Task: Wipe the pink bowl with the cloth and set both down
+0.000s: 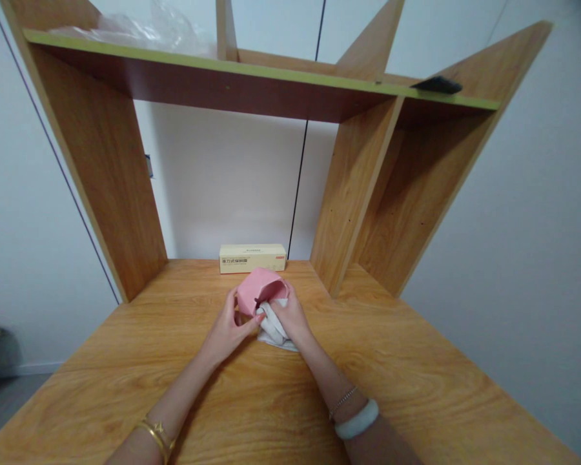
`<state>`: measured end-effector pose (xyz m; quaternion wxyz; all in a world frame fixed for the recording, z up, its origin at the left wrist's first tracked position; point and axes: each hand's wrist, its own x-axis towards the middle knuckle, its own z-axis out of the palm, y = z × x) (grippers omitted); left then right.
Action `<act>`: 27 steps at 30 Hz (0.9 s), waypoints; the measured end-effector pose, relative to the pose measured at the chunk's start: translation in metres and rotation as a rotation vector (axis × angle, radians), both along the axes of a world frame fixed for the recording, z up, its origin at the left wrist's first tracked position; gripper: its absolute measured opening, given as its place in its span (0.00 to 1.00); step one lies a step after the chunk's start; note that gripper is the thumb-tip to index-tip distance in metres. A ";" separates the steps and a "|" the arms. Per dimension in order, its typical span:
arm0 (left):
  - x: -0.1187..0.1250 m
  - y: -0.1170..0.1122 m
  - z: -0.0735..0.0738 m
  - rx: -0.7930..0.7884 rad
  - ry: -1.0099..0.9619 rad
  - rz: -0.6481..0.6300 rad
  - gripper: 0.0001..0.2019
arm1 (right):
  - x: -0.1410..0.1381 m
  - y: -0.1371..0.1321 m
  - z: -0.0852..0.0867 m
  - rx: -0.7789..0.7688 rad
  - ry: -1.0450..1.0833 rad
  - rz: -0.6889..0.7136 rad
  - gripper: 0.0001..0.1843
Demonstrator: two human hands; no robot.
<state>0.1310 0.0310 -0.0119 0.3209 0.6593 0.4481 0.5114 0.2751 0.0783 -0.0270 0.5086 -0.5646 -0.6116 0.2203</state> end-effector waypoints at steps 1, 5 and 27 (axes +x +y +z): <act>0.000 0.000 0.000 0.000 -0.014 0.001 0.30 | 0.002 -0.001 0.003 -0.014 -0.036 -0.024 0.34; -0.003 -0.002 0.003 -0.001 0.051 0.041 0.30 | 0.010 -0.007 0.018 -0.085 -0.264 -0.150 0.40; 0.000 -0.003 0.006 -0.048 0.023 0.122 0.27 | 0.006 -0.010 0.018 -0.066 -0.243 -0.130 0.40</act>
